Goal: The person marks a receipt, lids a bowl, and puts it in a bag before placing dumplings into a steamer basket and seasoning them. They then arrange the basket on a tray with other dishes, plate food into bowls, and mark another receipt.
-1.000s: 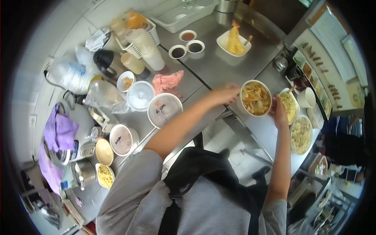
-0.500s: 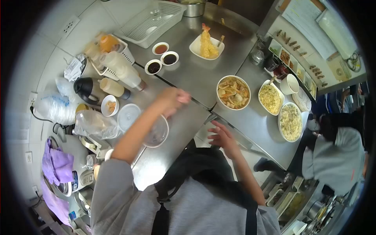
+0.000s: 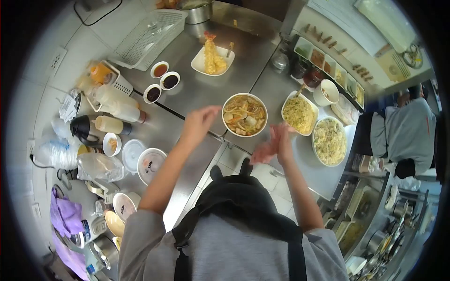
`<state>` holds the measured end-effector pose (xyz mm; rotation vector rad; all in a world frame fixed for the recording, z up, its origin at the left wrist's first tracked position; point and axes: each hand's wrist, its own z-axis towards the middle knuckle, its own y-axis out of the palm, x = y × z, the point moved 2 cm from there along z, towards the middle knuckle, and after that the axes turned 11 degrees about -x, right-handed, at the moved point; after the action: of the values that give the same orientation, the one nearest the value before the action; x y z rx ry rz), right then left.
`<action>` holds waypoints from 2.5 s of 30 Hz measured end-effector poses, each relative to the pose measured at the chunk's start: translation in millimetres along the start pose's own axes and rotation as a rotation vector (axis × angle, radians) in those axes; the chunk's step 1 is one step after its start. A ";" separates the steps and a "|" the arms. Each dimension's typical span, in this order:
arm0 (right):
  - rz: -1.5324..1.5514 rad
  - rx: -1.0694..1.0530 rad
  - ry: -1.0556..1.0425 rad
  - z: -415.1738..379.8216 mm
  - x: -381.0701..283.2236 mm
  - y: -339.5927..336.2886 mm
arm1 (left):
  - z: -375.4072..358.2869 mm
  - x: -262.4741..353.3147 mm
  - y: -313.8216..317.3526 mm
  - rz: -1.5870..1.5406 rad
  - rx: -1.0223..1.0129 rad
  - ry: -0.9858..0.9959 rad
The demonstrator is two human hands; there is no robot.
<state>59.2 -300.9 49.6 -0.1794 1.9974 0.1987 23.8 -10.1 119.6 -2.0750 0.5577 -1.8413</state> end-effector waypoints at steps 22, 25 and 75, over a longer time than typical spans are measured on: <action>-0.031 -0.918 0.062 155.0 -88.7 63.2 | 110.6 -25.3 9.4 0.298 0.044 0.065; 0.035 -0.831 -0.026 145.3 -77.1 41.7 | 86.5 -23.3 6.3 0.201 0.166 0.027; -1.083 -0.718 -0.857 -57.5 -10.1 281.7 | -237.5 -208.4 -140.2 0.846 0.170 -0.249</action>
<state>-47.9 -38.6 99.5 -1.3341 0.7224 0.2189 -220.6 219.1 34.5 -1.5517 0.9736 -1.0816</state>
